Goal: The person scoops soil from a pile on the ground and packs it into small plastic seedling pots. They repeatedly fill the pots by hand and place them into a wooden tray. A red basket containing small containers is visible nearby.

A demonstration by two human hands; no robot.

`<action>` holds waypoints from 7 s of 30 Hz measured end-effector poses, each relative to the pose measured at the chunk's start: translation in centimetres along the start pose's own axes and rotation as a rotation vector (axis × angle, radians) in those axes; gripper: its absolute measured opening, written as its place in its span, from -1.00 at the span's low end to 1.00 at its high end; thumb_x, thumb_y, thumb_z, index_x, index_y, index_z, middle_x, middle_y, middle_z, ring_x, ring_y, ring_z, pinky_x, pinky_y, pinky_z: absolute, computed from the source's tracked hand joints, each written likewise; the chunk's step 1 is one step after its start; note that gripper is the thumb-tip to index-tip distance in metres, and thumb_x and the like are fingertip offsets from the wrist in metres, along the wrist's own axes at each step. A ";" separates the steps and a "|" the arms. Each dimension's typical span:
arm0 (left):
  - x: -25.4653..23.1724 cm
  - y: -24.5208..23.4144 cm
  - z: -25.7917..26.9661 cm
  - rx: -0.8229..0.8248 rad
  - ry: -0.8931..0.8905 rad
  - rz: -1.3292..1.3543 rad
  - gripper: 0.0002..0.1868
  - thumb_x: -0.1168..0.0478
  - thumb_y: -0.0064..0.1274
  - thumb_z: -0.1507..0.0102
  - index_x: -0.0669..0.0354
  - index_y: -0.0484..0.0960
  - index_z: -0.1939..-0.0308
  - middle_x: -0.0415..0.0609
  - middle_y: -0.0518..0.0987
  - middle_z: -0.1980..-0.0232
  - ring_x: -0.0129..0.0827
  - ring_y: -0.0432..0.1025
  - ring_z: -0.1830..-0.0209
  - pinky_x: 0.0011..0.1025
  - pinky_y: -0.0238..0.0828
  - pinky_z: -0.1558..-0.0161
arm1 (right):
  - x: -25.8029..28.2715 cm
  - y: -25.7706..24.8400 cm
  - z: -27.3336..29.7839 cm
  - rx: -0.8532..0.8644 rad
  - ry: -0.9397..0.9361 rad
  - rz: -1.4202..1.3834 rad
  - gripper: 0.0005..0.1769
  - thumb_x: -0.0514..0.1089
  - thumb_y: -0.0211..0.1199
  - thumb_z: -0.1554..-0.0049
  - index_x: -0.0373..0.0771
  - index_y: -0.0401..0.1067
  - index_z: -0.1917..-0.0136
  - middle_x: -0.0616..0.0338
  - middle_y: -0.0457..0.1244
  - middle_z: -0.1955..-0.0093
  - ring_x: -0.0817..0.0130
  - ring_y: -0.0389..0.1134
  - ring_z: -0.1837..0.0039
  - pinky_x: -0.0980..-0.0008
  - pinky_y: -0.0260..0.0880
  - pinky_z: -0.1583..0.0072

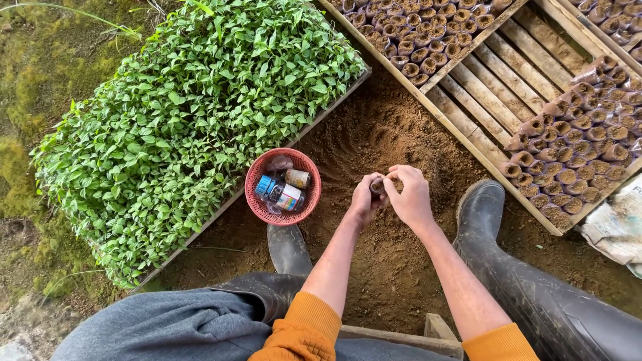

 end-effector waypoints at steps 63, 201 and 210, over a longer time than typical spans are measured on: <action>-0.6 -1.0 1.0 0.101 -0.236 0.003 -0.63 -0.17 -0.06 -0.24 -0.04 0.58 0.46 -0.36 -0.02 0.70 -0.67 -0.12 0.86 -0.69 -0.10 0.74 | 4.5 -1.0 2.5 -0.165 -0.604 0.240 -0.87 -0.02 0.28 -0.21 -0.03 0.56 0.01 0.19 0.34 -0.34 0.20 0.28 -0.43 0.23 0.23 -0.39; 0.3 -4.1 0.3 -0.101 -0.235 -0.050 -0.65 -0.17 0.01 -0.11 -0.02 0.62 0.45 -0.29 0.26 0.65 -0.64 0.03 0.75 -0.72 -0.17 0.68 | 2.1 3.8 4.0 -0.147 -0.654 0.308 -0.31 0.04 0.04 -0.13 0.11 0.23 -0.54 0.11 0.07 -0.61 0.12 0.08 -0.56 0.11 0.02 -0.47; 0.0 -4.1 0.6 -0.127 -0.211 -0.037 -0.66 -0.13 0.03 -0.07 0.00 0.70 0.40 -0.16 0.43 0.57 -0.52 0.15 0.66 -0.68 0.05 0.66 | 2.4 4.0 4.1 -0.154 -0.641 0.414 -0.51 0.06 -0.02 -0.23 0.13 0.38 -0.40 0.13 0.09 -0.61 0.12 0.07 -0.58 0.05 -0.02 -0.50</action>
Point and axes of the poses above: each hand's wrist, its own z-axis away from the middle knuckle, its own y-axis out of the palm, x = y × z, the point moved 7 cm from there along -z, towards the middle knuckle
